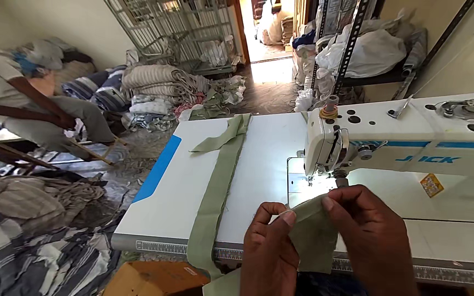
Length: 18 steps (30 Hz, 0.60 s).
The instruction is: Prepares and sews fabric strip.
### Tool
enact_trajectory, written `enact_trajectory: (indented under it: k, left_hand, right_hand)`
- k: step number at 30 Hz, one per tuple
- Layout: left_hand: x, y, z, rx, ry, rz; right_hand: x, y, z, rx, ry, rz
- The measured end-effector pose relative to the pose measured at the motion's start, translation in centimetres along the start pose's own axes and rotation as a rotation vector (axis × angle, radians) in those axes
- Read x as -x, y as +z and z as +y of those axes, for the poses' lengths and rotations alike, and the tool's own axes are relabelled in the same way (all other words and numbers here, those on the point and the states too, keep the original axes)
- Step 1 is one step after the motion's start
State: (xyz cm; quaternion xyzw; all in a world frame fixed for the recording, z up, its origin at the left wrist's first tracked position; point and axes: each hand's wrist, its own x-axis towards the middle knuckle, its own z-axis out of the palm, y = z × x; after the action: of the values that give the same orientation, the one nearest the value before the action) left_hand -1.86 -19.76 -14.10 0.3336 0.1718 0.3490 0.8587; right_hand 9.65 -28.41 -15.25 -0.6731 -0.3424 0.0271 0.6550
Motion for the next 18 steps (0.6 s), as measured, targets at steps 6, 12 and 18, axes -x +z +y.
enact_trajectory:
  k: [6,12,18]
  left_hand:
    - [0.0,0.6,-0.7,-0.301,0.304,-0.168]
    - [-1.5,-0.4,-0.2,-0.351,0.237,-0.167]
    - [-3.0,0.1,-1.3,-0.161,0.165,0.023]
  right_hand:
    - [-0.1,0.5,0.1,0.176,-0.291,0.096]
    - [-1.5,-0.3,1.2,-0.373,0.252,-0.211]
    - [0.2,2.3,1.0,-0.138,-0.039,0.146]
